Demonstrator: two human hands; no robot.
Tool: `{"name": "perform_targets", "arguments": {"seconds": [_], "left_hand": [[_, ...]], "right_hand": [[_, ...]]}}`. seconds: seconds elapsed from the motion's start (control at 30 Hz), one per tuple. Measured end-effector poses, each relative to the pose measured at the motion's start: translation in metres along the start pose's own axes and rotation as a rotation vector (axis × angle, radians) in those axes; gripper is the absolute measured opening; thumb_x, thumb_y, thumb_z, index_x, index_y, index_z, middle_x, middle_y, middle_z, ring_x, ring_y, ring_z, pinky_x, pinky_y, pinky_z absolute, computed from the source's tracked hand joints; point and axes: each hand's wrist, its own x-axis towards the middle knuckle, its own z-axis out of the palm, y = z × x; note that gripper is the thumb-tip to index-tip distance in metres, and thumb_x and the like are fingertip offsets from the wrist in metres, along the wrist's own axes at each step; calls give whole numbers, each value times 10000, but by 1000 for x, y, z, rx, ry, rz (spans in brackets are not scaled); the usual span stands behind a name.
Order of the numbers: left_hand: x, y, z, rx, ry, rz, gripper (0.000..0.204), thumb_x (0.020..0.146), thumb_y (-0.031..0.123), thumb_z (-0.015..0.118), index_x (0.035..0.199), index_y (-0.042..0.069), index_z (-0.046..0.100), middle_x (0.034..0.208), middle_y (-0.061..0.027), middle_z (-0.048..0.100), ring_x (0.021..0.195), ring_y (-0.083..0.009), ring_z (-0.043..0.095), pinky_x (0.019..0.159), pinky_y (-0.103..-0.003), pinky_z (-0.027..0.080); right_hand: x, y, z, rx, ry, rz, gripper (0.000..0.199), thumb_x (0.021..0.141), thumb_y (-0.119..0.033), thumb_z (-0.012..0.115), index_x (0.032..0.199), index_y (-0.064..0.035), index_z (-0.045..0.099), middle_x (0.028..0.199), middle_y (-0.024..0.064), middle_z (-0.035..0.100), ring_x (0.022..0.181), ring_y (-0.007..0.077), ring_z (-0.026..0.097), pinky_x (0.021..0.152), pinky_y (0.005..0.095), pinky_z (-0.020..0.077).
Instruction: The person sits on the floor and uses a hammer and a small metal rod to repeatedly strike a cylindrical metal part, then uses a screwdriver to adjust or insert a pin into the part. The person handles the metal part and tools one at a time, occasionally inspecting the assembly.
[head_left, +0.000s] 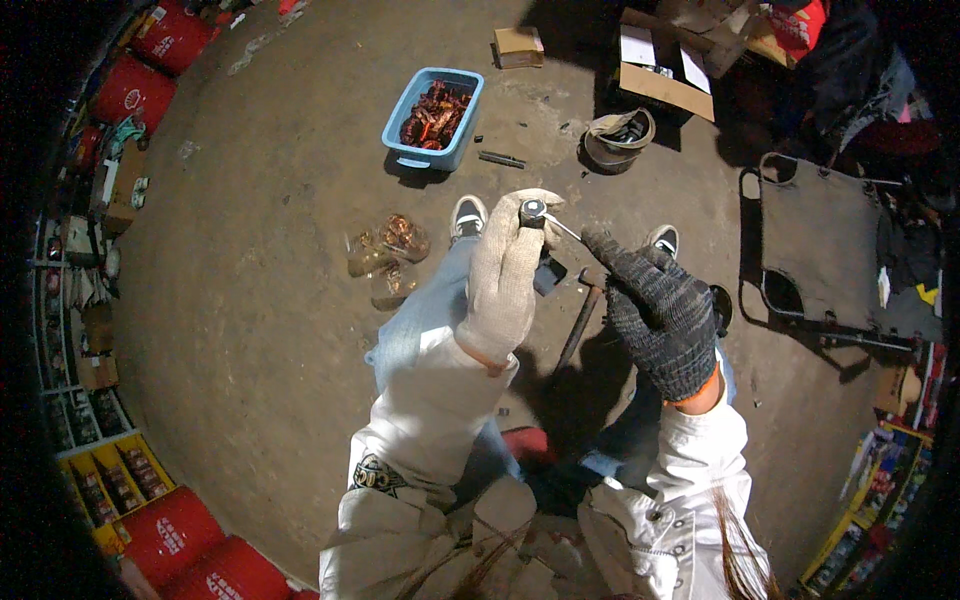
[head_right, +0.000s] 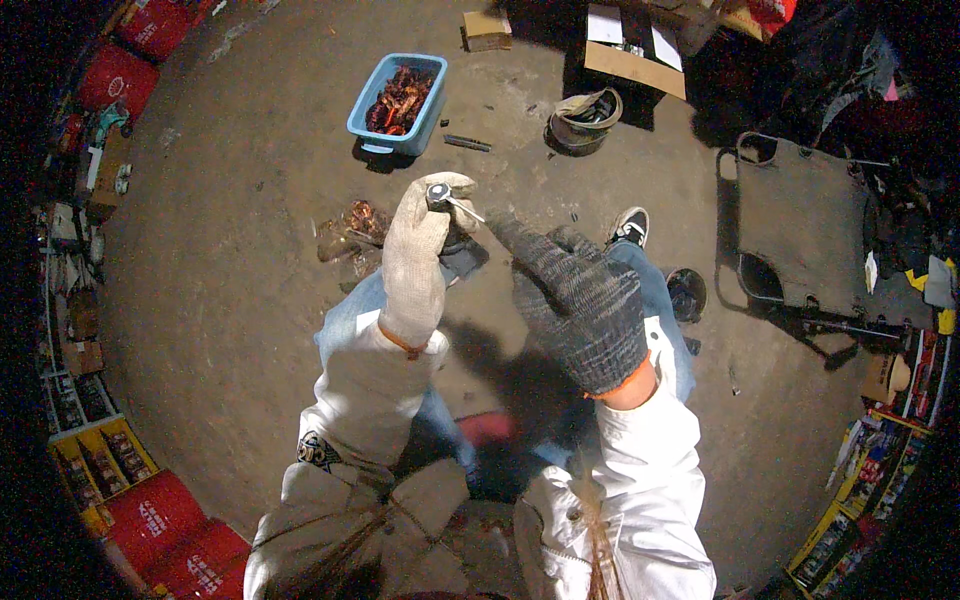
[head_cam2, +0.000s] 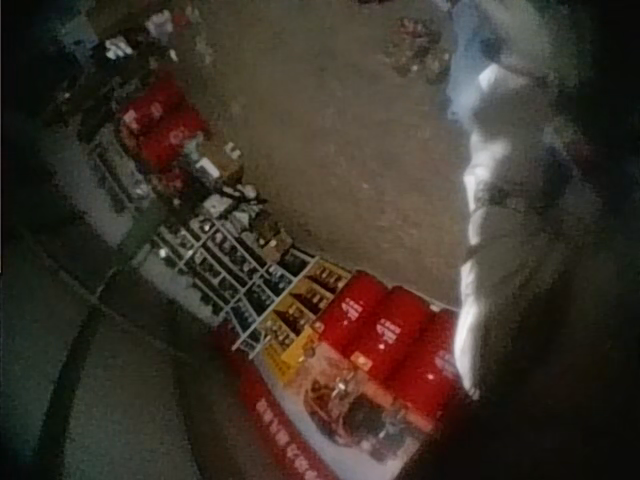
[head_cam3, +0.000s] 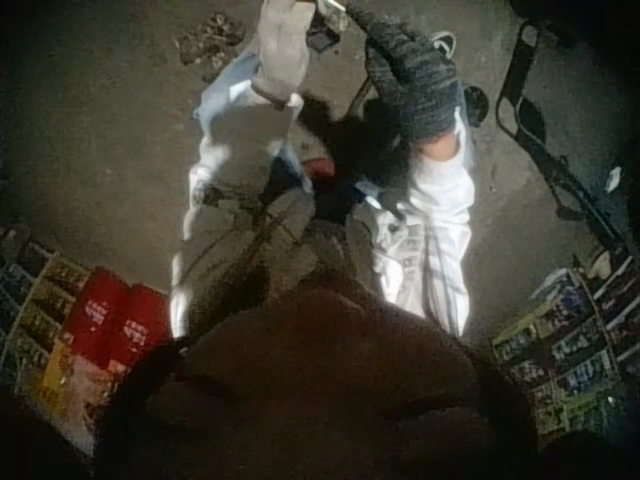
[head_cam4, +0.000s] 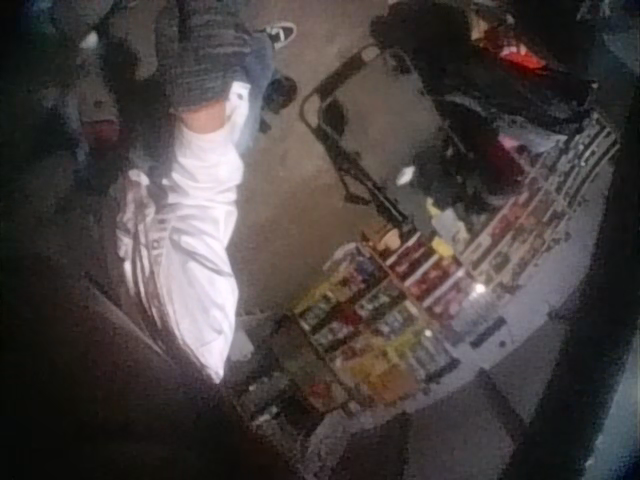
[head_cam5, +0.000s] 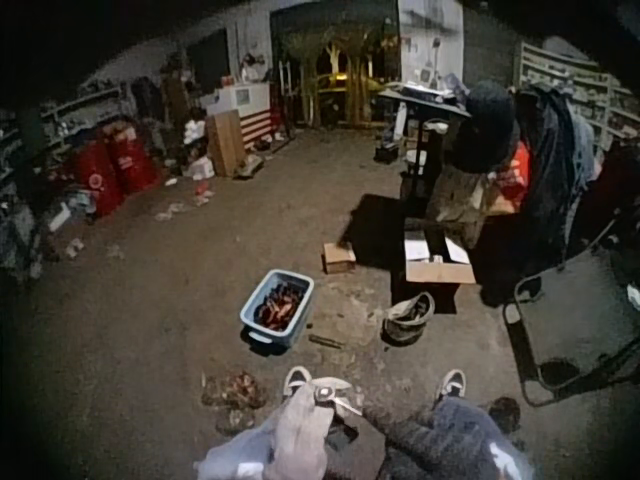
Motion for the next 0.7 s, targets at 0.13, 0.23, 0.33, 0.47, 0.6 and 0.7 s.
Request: {"name": "perform_targets", "arguments": {"seconds": [0.13, 0.23, 0.33, 0.47, 0.6, 0.7], "left_hand": [[-1, 0, -1, 250, 35, 75, 262, 906, 58, 395, 1110, 36, 559, 899, -10, 548, 812, -76, 507, 758, -223, 432], [-2, 0, -1, 263, 32, 63, 278, 914, 73, 385, 1128, 34, 557, 896, -11, 549, 817, -76, 505, 764, -222, 431], [-1, 1, 0, 148, 18, 33, 295, 917, 82, 383, 1148, 33, 559, 901, -15, 553, 821, -79, 506, 769, -226, 433], [0, 3, 2, 53, 5, 3, 287, 936, 93, 396, 1168, 28, 552, 896, -18, 549, 813, -84, 498, 760, -227, 427], [0, 4, 2, 44, 35, -48, 245, 957, 99, 442, 1165, 13, 539, 899, -30, 551, 823, -95, 498, 765, -232, 419], [3, 2, 3, 153, 96, 36, 238, 940, 113, 505, 1146, 3, 548, 947, -47, 580, 871, -110, 523, 803, -241, 429]], "right_hand": [[-1, 1, -1, -61, 5, -41, 460, 780, -85, 619, 1232, -163, 593, 827, 123, 601, 721, 304, 606, 627, 374, 485], [-2, 1, 0, -34, 12, -15, 466, 781, -83, 617, 1236, -178, 591, 823, 115, 598, 705, 295, 601, 616, 375, 479], [-3, 1, 4, -29, 21, 17, 465, 782, -86, 617, 1234, -191, 593, 819, 111, 597, 697, 293, 598, 610, 379, 476], [0, 2, 16, -54, 53, 6, 464, 784, -87, 616, 1235, -194, 590, 826, 119, 600, 710, 304, 602, 616, 387, 478], [1, 4, 26, -32, 91, -15, 471, 785, -83, 607, 1245, -179, 577, 865, 135, 612, 747, 325, 610, 628, 401, 487], [2, 5, 36, -42, 132, -52, 478, 785, -84, 597, 1256, -162, 563, 903, 143, 621, 778, 335, 616, 643, 405, 497]]}}
